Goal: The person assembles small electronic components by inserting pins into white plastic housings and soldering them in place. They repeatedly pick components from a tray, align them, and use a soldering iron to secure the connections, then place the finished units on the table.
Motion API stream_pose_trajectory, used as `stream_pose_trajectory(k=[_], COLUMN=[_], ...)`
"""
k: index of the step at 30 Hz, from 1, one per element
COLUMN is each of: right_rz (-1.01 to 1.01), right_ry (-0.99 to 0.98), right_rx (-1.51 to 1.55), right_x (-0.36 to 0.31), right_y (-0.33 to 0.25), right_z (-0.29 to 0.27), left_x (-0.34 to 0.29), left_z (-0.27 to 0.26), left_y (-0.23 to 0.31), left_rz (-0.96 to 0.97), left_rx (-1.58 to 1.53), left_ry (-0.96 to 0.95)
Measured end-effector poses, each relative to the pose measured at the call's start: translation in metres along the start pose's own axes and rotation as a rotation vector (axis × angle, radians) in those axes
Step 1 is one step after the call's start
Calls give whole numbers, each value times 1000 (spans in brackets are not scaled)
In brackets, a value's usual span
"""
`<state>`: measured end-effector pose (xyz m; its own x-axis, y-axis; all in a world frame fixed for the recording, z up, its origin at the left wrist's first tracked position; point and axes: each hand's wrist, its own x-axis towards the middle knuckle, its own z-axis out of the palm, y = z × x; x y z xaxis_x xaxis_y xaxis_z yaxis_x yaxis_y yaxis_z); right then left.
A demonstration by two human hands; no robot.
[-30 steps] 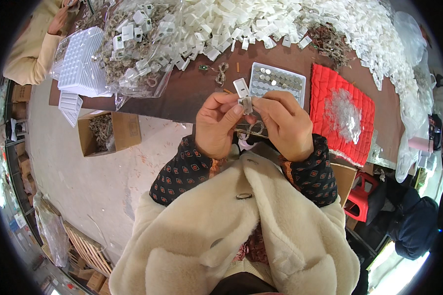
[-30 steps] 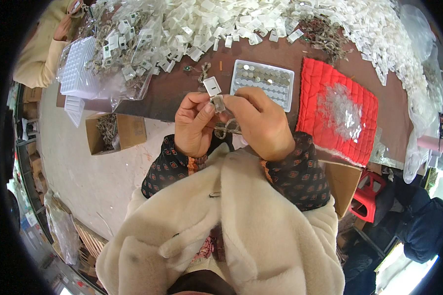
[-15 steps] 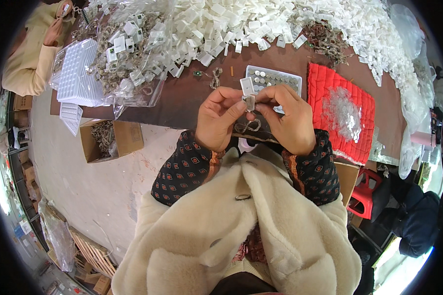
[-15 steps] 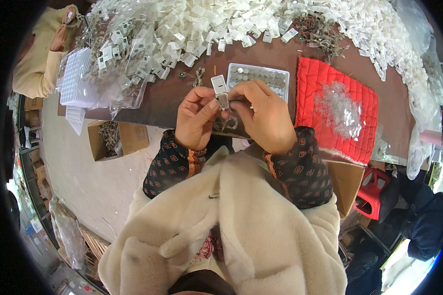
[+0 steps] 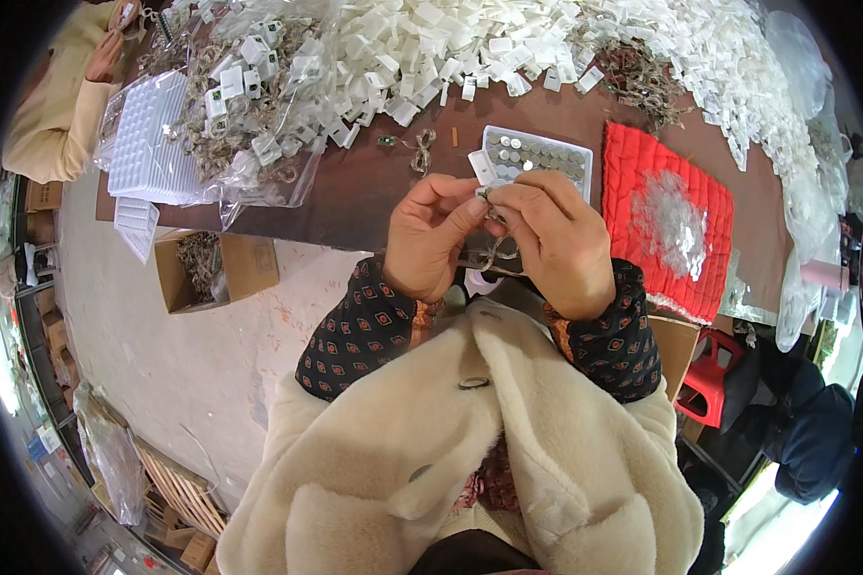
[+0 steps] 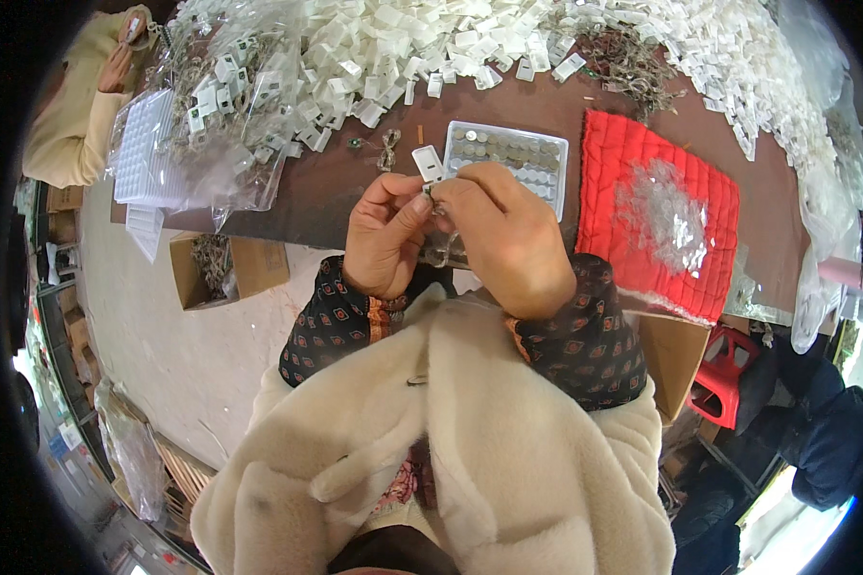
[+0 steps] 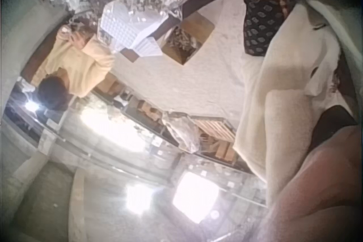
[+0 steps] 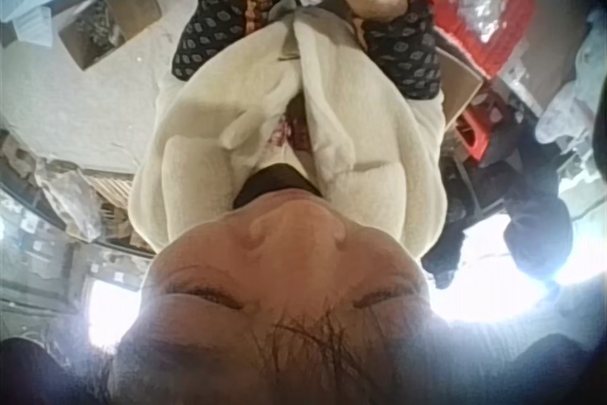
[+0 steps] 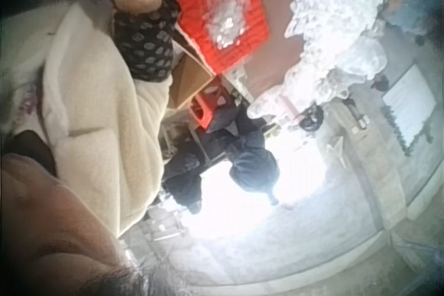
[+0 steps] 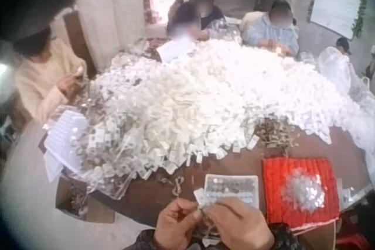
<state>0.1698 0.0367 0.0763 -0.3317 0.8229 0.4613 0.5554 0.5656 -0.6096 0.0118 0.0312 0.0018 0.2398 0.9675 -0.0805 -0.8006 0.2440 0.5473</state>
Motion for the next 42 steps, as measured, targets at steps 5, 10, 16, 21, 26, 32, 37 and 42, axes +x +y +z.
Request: stream_pose_trajectory(k=[5, 10, 16, 21, 26, 32, 37, 42], right_rz=[-15, -131, -138, -21, 16, 47, 54, 168], right_ry=[149, 174, 97, 32, 137, 77, 71, 144], right_rx=[-18, -53, -4, 57, -33, -376, -356, -206], right_x=[-1, 0, 2, 3, 4, 13, 10, 10], right_y=[2, 8, 15, 12, 15, 51, 55, 50], right_z=[8, 15, 19, 20, 27, 38, 41, 36], left_x=[-4, -8, -8, -10, -8, -9, -9, -10], left_z=[2, 0, -8, -11, -10, -11, -14, -15], left_y=[4, 4, 3, 5, 5, 8, 10, 10], left_rz=[-66, -91, -60, -65, -11, -50, -61, -57], left_rx=[-79, -96, -97, -74, -118, -93, -61, -43], left_ry=[22, 19, 37, 38, 139, 131, 94, 90])
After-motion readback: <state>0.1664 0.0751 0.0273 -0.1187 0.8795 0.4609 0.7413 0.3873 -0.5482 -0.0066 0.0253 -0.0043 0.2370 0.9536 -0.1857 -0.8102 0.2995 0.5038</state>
